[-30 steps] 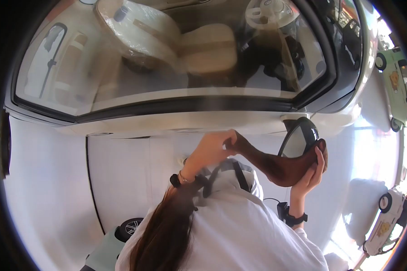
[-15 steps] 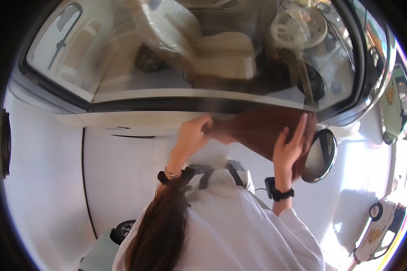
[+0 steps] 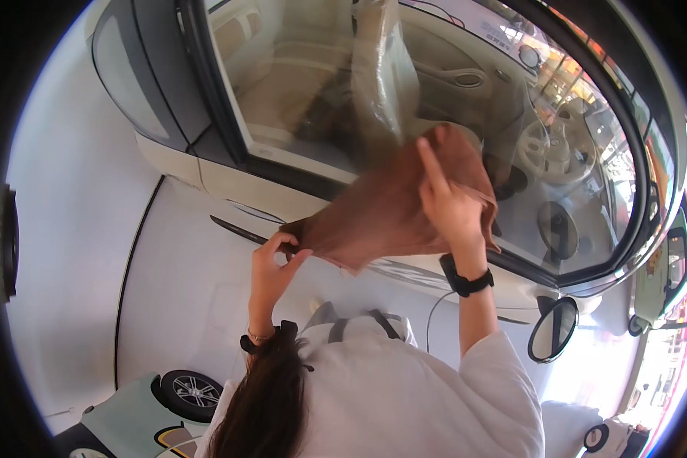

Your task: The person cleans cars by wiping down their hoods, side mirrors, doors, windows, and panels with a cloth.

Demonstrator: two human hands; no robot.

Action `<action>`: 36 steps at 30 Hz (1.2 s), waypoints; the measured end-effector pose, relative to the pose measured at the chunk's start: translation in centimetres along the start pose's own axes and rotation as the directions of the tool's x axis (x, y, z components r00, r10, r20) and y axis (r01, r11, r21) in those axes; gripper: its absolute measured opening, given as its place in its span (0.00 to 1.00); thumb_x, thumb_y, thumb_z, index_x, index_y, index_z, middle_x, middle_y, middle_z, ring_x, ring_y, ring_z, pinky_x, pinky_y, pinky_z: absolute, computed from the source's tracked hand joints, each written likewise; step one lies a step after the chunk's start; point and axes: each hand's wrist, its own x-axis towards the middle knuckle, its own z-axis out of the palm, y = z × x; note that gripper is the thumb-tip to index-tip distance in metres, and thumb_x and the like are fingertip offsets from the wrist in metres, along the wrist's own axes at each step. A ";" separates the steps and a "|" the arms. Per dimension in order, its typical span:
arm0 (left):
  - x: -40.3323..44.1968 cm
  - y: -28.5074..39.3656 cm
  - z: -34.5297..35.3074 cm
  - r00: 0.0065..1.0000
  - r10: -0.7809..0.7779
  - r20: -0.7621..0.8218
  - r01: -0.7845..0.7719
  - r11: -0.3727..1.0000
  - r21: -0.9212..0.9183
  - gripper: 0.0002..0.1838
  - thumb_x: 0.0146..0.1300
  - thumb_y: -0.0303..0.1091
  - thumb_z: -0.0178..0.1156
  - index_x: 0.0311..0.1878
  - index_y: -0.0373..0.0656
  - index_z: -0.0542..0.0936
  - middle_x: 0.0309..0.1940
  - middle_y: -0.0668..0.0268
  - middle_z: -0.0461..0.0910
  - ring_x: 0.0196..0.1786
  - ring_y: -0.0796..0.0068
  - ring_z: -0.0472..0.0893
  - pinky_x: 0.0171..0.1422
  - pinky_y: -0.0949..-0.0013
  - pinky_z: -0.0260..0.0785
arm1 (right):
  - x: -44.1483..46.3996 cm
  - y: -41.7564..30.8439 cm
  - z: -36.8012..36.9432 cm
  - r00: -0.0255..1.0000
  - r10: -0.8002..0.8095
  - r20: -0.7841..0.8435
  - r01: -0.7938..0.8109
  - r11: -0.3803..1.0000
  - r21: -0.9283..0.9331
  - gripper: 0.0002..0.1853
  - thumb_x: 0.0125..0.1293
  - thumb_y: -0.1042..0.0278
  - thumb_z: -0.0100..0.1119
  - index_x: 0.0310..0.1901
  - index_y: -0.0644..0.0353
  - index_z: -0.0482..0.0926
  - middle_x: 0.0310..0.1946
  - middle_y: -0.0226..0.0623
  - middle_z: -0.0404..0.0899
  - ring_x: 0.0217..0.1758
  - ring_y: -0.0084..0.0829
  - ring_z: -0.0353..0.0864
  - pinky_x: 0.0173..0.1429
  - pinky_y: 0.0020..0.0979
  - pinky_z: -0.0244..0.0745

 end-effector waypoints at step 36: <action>6.4 12.3 14.2 0.697 0.584 0.417 -0.639 0.769 -0.010 0.43 0.62 0.34 0.67 0.77 0.35 0.59 0.77 0.45 0.57 0.79 0.45 0.59 0.80 0.54 0.53 | -13.5 16.2 -9.6 0.857 0.317 -0.405 -0.424 0.882 -0.207 0.42 0.64 0.64 0.68 0.76 0.63 0.58 0.74 0.58 0.62 0.72 0.55 0.69 0.70 0.45 0.67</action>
